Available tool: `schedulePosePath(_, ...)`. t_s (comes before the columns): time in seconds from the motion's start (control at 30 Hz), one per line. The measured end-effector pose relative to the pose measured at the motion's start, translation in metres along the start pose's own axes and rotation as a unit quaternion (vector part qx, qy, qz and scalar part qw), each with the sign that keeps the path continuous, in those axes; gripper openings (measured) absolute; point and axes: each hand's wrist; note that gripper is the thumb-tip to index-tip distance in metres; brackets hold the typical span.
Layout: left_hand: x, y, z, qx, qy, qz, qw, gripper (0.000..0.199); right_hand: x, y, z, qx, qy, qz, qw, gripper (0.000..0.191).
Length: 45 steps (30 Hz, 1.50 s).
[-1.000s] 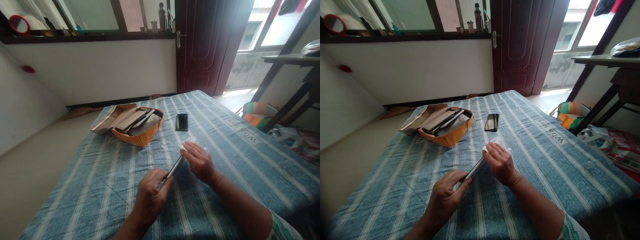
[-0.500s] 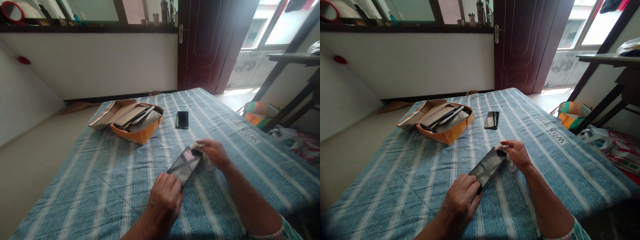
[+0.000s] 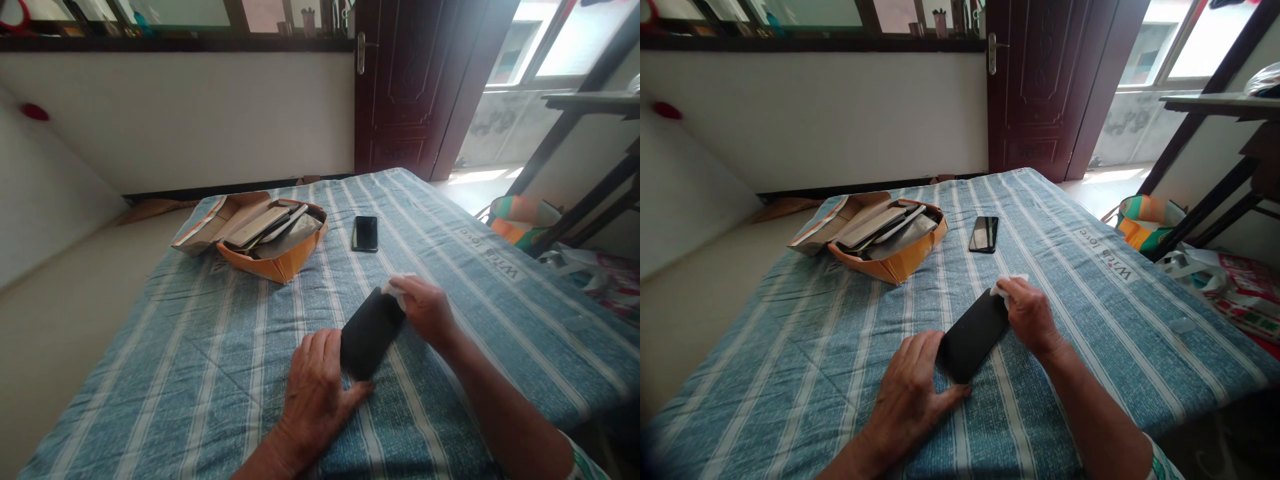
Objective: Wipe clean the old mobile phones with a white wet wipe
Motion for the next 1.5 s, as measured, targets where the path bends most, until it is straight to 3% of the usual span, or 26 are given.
schedulePosePath(0.1,-0.001,-0.002,0.005,0.011,0.006,0.002,1.000,0.070,-0.008,-0.011,0.020,-0.085,-0.062,-0.089,0.990,0.033)
schedulePosePath(0.23,-0.003,-0.005,0.011,0.014,0.026,0.006,1.000,0.077,-0.019,-0.018,0.041,-0.143,-0.056,-0.160,0.975,0.031)
schedulePosePath(0.43,-0.006,-0.008,0.017,0.027,0.059,0.004,0.998,0.068,-0.042,-0.041,0.057,-0.110,-0.070,-0.214,0.968,0.024)
schedulePosePath(0.6,-0.006,-0.010,0.018,0.040,0.054,0.008,0.998,0.069,-0.052,-0.054,0.060,-0.091,-0.093,-0.267,0.955,0.025)
schedulePosePath(0.73,-0.003,-0.007,0.016,0.051,0.053,0.003,0.997,0.076,-0.041,-0.037,0.048,-0.126,-0.093,-0.252,0.955,0.028)
schedulePosePath(0.97,-0.001,-0.002,0.008,0.046,0.021,-0.014,0.999,0.084,-0.007,0.002,0.033,-0.211,-0.087,-0.144,0.963,0.036)
schedulePosePath(1.1,-0.001,-0.003,0.010,0.042,0.027,-0.019,0.999,0.084,-0.015,-0.006,0.039,-0.207,-0.069,-0.126,0.968,0.036)
schedulePosePath(1.33,-0.004,-0.008,0.017,0.044,0.044,-0.001,0.998,0.076,-0.053,-0.044,0.053,-0.150,-0.085,-0.223,0.960,0.028)
schedulePosePath(1.5,-0.003,-0.006,0.015,0.052,0.042,-0.001,0.998,0.077,-0.051,-0.030,0.045,-0.158,-0.069,-0.186,0.967,0.031)
Point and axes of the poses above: each hand's wrist, its own x-axis towards the middle knuckle, its own z-axis out of the palm, y = z × x, and after that the axes turned 10 degrees about -y, right-handed
